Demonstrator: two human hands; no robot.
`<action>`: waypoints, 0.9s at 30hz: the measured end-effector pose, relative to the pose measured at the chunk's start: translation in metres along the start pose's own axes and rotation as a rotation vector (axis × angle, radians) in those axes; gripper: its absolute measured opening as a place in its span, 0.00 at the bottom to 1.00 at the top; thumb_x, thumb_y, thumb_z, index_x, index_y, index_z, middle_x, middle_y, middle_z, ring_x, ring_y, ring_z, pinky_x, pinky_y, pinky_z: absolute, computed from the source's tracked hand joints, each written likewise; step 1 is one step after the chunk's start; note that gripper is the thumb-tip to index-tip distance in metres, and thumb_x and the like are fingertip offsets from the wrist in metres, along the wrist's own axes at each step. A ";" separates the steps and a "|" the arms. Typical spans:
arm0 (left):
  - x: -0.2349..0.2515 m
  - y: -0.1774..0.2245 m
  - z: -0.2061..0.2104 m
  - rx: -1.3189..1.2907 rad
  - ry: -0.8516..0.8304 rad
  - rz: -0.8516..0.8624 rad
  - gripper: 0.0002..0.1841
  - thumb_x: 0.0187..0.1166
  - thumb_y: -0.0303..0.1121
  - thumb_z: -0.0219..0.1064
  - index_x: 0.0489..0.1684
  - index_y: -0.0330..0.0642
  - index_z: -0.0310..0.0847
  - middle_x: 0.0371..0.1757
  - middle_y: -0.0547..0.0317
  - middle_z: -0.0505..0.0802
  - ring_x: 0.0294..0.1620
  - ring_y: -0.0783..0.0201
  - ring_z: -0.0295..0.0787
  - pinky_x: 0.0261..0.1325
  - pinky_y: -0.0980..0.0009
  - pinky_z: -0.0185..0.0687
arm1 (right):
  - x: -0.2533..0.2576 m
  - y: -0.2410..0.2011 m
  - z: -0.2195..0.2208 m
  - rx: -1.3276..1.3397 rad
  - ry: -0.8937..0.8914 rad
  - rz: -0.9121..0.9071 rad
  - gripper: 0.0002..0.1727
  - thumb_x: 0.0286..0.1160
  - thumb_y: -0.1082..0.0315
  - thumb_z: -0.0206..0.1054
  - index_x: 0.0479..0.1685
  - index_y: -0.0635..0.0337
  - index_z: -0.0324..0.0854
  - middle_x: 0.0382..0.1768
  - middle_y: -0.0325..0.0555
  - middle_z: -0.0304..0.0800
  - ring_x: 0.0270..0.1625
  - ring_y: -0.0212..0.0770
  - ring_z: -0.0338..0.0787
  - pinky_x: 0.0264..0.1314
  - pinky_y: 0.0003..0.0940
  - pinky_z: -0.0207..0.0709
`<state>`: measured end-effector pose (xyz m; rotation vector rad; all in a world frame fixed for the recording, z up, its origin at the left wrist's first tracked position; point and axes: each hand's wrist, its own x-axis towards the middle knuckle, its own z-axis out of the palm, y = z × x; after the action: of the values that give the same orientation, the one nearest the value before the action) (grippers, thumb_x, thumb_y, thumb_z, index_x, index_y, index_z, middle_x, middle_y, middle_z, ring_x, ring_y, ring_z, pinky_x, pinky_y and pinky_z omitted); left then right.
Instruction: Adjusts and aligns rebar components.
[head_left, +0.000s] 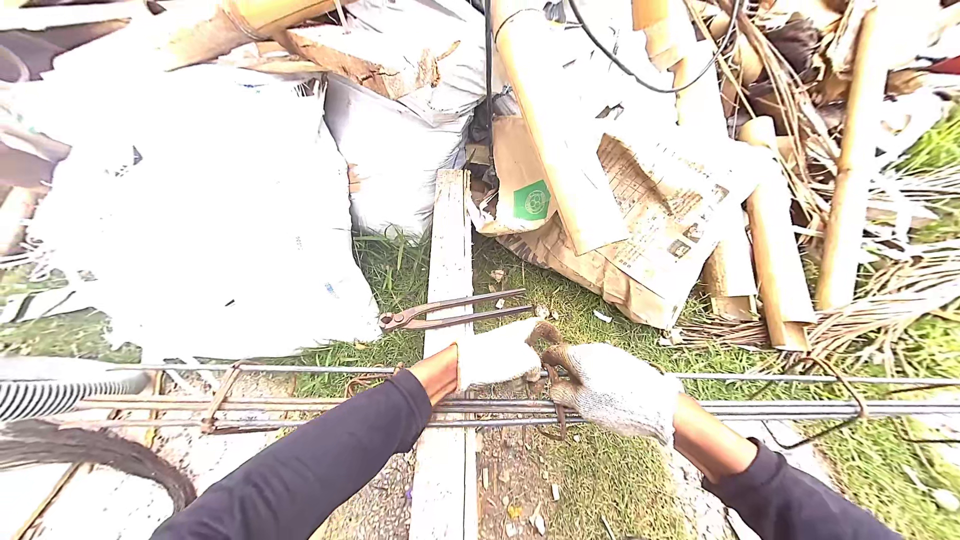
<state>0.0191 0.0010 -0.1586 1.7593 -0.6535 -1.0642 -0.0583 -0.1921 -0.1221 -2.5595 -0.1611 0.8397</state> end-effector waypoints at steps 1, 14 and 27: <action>-0.002 0.013 0.002 -0.019 -0.019 -0.024 0.25 0.73 0.19 0.61 0.71 0.47 0.76 0.34 0.60 0.85 0.25 0.72 0.75 0.28 0.75 0.74 | 0.000 0.000 0.000 0.002 0.002 0.001 0.17 0.80 0.49 0.63 0.61 0.42 0.84 0.45 0.41 0.91 0.50 0.44 0.90 0.54 0.56 0.82; -0.024 0.049 0.032 1.092 0.081 -0.083 0.32 0.73 0.39 0.70 0.80 0.50 0.69 0.44 0.51 0.91 0.45 0.49 0.91 0.47 0.48 0.85 | -0.002 0.004 0.000 0.004 0.004 0.014 0.19 0.77 0.46 0.66 0.60 0.43 0.83 0.43 0.42 0.90 0.47 0.45 0.90 0.50 0.56 0.83; -0.044 0.005 0.063 1.088 0.484 0.034 0.14 0.82 0.37 0.60 0.52 0.41 0.87 0.57 0.48 0.92 0.61 0.46 0.88 0.60 0.47 0.83 | 0.000 0.006 -0.002 -0.028 -0.014 -0.057 0.23 0.81 0.42 0.61 0.65 0.43 0.84 0.48 0.42 0.92 0.54 0.44 0.90 0.58 0.56 0.81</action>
<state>-0.0573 0.0057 -0.1489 2.7698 -1.0333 -0.1529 -0.0570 -0.1986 -0.1236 -2.5632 -0.2503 0.8401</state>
